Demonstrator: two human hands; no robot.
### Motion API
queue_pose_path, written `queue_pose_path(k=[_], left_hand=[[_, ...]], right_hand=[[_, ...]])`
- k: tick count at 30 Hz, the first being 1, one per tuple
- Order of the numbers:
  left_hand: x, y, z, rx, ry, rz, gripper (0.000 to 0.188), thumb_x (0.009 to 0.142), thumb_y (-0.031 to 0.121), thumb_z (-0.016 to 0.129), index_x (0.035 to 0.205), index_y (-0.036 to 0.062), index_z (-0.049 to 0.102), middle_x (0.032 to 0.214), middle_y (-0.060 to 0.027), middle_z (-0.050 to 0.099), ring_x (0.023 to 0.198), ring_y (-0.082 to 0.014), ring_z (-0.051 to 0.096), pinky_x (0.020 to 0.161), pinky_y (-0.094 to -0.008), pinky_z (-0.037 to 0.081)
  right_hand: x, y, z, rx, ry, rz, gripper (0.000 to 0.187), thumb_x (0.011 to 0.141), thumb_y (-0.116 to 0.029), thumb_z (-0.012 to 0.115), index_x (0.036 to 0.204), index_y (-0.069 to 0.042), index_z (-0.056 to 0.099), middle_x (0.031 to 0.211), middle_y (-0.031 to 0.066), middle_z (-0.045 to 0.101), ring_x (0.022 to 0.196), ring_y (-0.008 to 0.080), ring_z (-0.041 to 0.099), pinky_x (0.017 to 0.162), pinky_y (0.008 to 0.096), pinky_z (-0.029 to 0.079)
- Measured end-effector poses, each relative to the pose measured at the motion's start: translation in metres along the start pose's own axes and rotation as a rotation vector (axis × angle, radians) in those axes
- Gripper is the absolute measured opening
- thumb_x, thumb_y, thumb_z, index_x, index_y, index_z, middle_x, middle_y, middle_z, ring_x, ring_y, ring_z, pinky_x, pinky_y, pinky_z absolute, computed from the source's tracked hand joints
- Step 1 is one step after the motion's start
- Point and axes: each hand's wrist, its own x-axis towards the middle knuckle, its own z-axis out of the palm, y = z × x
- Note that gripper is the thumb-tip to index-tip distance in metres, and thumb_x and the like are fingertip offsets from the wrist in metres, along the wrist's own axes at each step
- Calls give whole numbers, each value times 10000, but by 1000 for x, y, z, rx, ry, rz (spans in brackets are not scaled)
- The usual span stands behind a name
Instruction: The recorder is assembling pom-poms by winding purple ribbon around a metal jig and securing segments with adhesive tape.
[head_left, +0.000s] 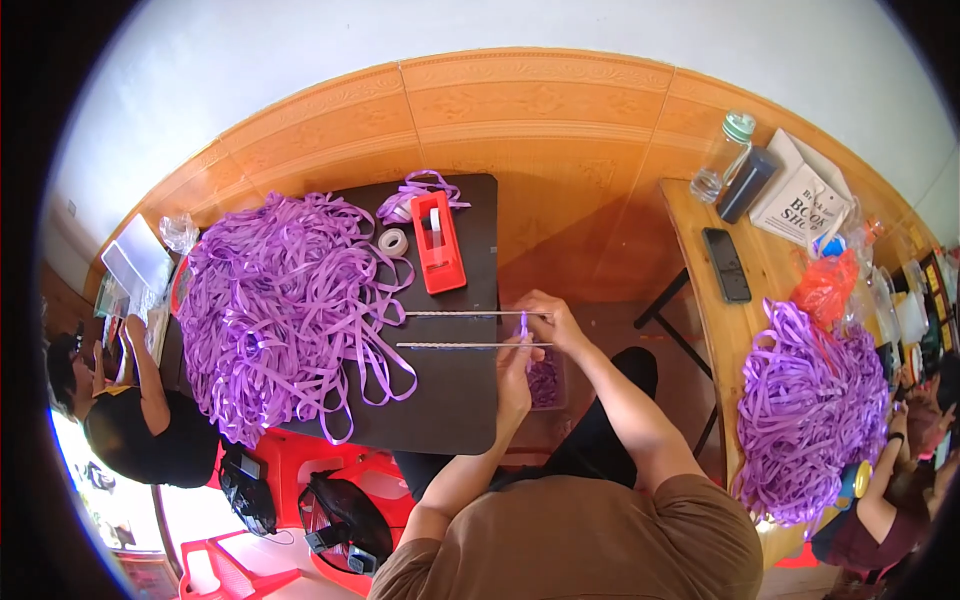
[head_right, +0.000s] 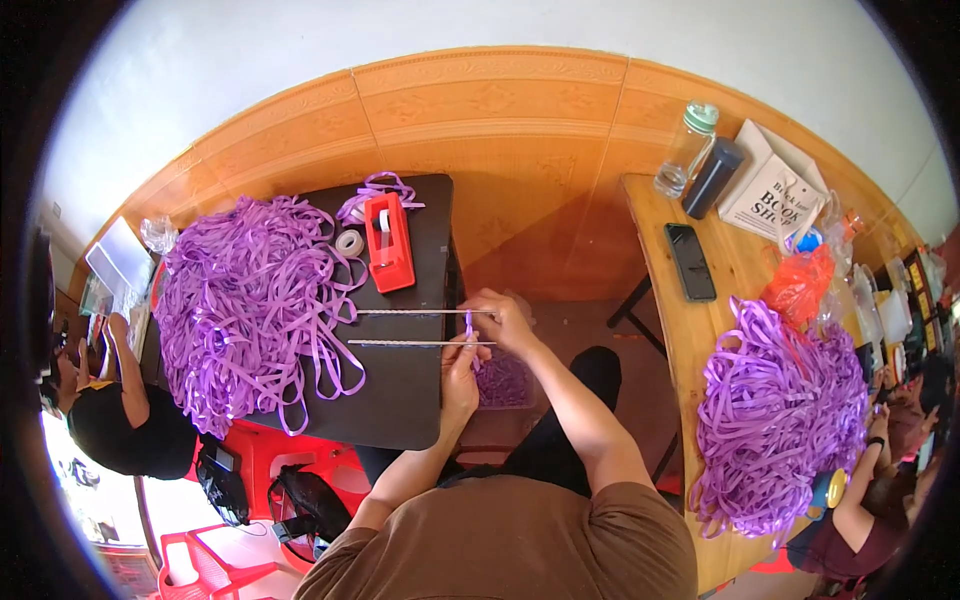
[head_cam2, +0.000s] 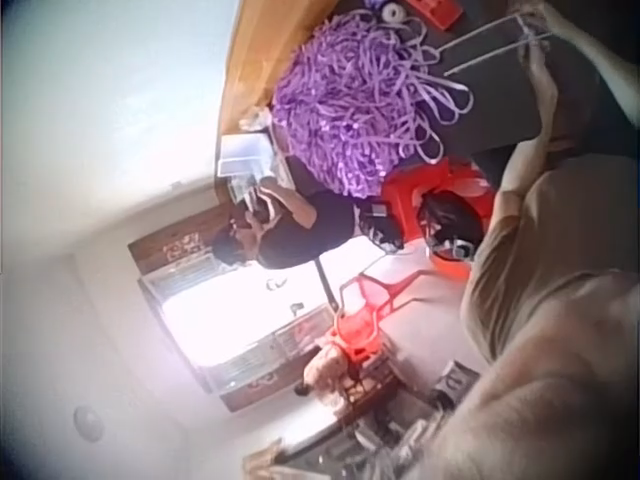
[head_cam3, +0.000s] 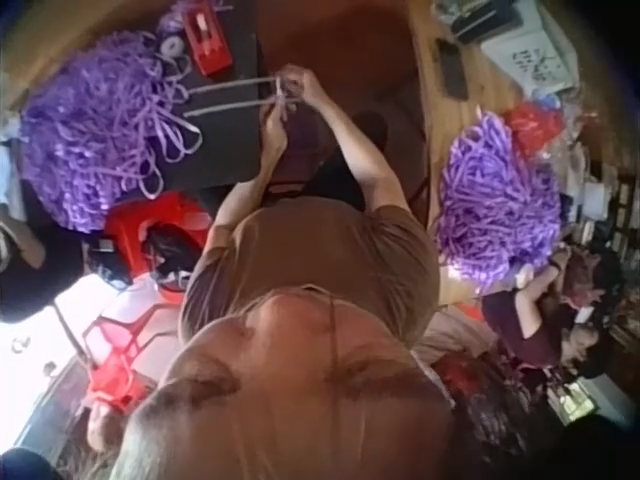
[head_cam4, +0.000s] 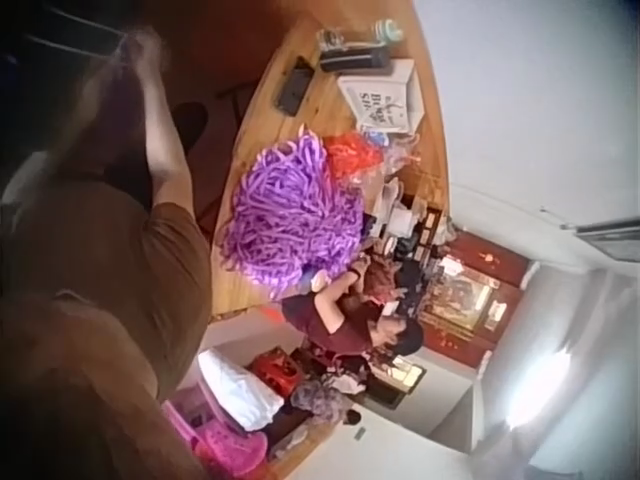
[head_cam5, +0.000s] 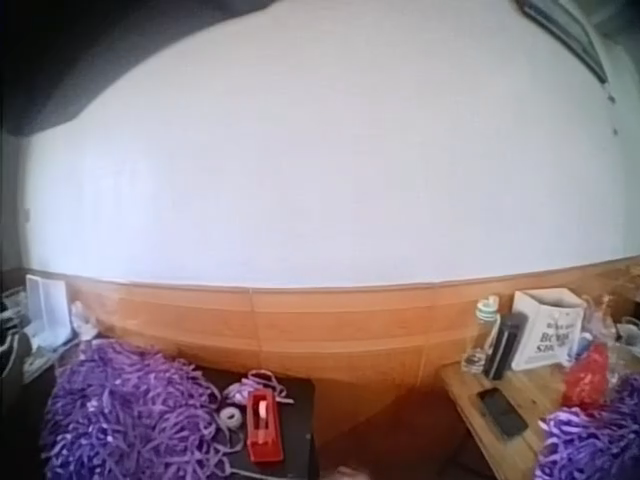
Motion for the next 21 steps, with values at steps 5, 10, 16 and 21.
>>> queue_pose_path(k=[5,10,16,21], left_hand=[[-10,-12,-11,-13,10,-49,118,902,111,597,962,33,660,802,-40,664,696,-110,591,682,-237,454],[-53,-19,-17,201,29,-150,143,901,110,608,969,6,679,907,-67,694,803,-94,618,746,-221,468],[-77,1,-38,137,-88,-257,132,889,46,608,983,-9,682,896,-53,693,794,-77,610,758,-211,473],[-89,12,-45,146,-107,-436,117,885,33,607,953,-14,691,889,-36,685,794,-71,599,759,-208,469]], right_hand=[[-58,19,28,-25,7,145,221,786,-160,628,932,6,643,900,113,602,848,229,596,701,318,471],[-112,32,50,80,39,337,251,734,-162,642,952,-44,681,935,113,622,912,258,564,837,363,443],[-181,44,74,287,-85,520,106,791,-91,588,766,4,626,585,50,548,571,93,500,507,300,414],[-195,52,86,221,-46,433,118,802,-75,586,851,10,652,672,80,635,625,99,550,559,306,446]])
